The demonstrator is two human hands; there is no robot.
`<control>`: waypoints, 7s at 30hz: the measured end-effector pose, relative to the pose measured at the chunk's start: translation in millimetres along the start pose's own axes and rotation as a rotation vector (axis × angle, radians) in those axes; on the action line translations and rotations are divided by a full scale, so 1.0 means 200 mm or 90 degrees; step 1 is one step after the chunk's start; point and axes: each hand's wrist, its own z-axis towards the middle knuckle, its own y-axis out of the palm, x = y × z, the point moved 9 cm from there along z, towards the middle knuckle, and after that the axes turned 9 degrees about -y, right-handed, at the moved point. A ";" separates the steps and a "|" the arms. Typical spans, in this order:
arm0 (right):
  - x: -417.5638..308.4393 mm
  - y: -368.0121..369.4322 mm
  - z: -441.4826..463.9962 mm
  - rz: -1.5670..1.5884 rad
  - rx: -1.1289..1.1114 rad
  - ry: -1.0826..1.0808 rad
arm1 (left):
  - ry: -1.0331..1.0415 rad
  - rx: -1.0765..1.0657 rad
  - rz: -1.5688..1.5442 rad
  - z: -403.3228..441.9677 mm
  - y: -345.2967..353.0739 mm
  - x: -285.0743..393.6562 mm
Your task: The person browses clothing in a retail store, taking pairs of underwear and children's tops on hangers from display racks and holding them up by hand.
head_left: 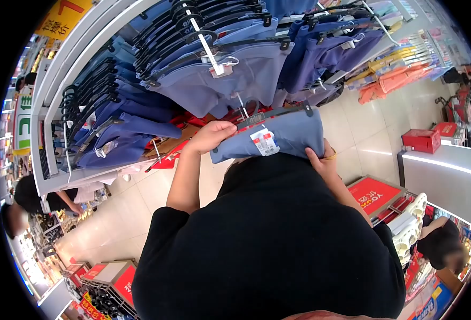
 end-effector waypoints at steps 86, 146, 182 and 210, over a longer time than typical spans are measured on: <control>-0.05 -0.34 -0.18 -0.065 0.178 -0.068 | -0.494 0.197 -0.243 0.64 0.02 -1.71; 0.99 -1.76 -0.01 0.010 0.167 0.058 | 0.038 0.119 0.231 1.17 1.29 1.11; 0.82 -1.31 0.15 0.083 0.159 0.074 | -0.016 0.373 0.327 1.32 0.61 0.26; 0.61 -0.97 0.27 0.007 0.067 0.077 | 0.014 0.207 0.304 1.51 0.58 0.06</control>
